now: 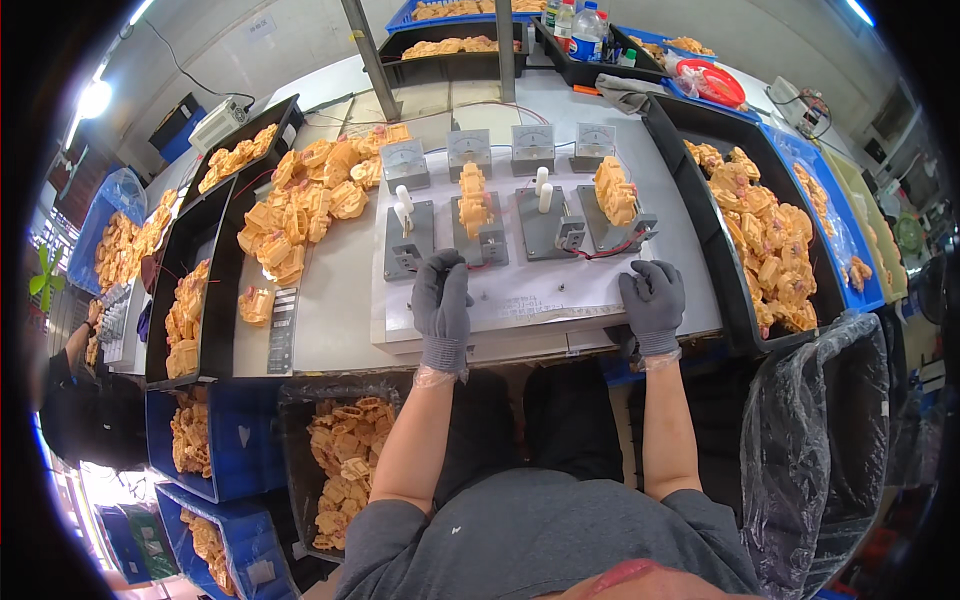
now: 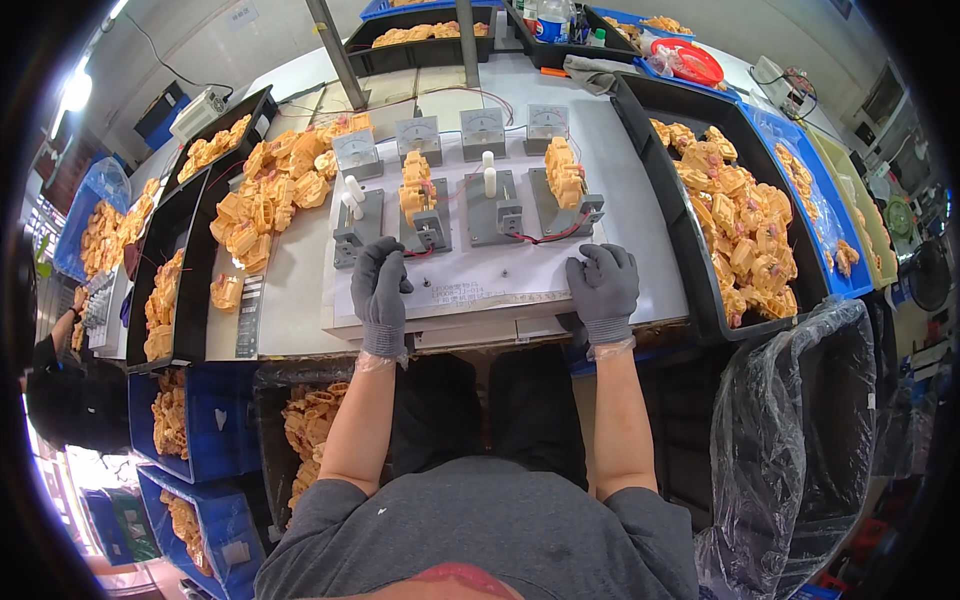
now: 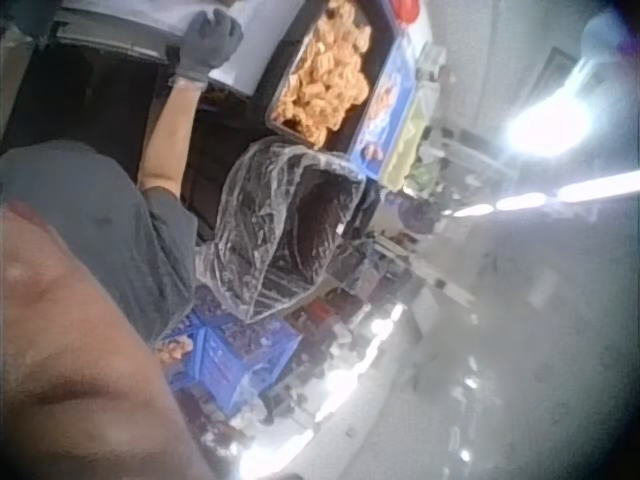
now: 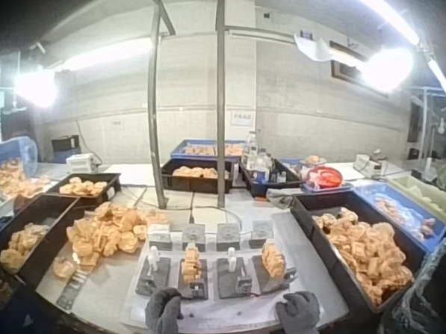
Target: Assemble toy tank parts by placing them into an assembly jig.
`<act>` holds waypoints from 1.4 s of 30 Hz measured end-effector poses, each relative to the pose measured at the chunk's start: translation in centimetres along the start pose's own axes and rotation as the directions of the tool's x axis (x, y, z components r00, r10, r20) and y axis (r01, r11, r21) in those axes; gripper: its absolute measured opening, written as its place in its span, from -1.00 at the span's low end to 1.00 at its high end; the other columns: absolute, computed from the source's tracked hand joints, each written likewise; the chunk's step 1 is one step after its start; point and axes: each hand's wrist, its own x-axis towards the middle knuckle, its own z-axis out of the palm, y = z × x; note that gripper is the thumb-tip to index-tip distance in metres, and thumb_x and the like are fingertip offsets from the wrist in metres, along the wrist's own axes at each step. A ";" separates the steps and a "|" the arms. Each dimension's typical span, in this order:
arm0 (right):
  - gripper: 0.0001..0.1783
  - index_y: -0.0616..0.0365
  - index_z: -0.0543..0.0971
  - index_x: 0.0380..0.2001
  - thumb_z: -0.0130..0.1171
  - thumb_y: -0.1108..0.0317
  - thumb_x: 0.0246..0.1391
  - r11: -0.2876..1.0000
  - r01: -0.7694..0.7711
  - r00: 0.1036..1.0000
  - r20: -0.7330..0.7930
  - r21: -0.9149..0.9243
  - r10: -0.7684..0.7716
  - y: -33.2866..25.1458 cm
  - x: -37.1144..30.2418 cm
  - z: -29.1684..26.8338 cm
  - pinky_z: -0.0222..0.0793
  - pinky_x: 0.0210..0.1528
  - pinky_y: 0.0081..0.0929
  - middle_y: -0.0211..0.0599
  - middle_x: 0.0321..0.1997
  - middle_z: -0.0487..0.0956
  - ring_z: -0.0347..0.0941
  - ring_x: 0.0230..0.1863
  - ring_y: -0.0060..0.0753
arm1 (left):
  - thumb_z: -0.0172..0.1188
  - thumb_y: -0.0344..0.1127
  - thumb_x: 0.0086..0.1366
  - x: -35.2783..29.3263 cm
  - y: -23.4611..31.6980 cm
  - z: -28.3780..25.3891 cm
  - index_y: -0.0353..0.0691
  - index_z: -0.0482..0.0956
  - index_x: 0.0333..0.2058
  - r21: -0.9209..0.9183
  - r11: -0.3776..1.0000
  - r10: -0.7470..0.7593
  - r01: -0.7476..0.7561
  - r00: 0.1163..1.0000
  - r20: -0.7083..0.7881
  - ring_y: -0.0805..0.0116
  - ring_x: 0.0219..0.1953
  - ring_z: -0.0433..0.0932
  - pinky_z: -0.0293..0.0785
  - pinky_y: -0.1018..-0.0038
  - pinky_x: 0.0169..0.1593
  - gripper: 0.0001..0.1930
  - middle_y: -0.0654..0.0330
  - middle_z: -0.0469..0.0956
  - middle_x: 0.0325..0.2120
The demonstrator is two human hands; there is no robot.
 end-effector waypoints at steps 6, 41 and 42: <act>-0.79 0.13 0.59 -0.43 0.28 0.33 -0.24 1.000 -0.006 1.000 0.006 -0.008 0.006 -0.1 0.0 -0.1 0.39 -0.20 -0.29 -0.24 -0.33 0.54 0.43 -0.24 -0.16 | 0.02 -0.40 0.24 0.0 0.0 0.0 -0.32 0.45 -0.19 0.000 1.000 0.011 -0.011 1.000 0.007 0.66 -0.59 0.27 0.27 0.70 -0.51 -0.82 0.32 0.41 -0.51; -0.77 0.14 0.59 -0.43 0.29 0.34 -0.26 1.000 0.003 1.000 0.005 -0.004 -0.003 0.2 -0.1 0.0 0.38 -0.20 -0.29 -0.24 -0.33 0.53 0.43 -0.24 -0.17 | 0.02 -0.42 0.24 0.0 0.0 -0.1 -0.34 0.44 -0.18 -0.020 1.000 0.003 -0.003 1.000 0.019 0.66 -0.57 0.28 0.28 0.71 -0.51 -0.81 0.29 0.43 -0.43; -0.77 0.14 0.59 -0.42 0.29 0.34 -0.25 1.000 0.000 1.000 0.008 0.001 0.000 0.1 -0.1 0.0 0.38 -0.19 -0.29 -0.24 -0.33 0.53 0.43 -0.24 -0.16 | 0.02 -0.42 0.24 -0.1 0.1 -0.2 -0.33 0.44 -0.18 -0.010 1.000 0.012 -0.012 1.000 0.019 0.66 -0.57 0.28 0.28 0.71 -0.51 -0.81 0.29 0.43 -0.44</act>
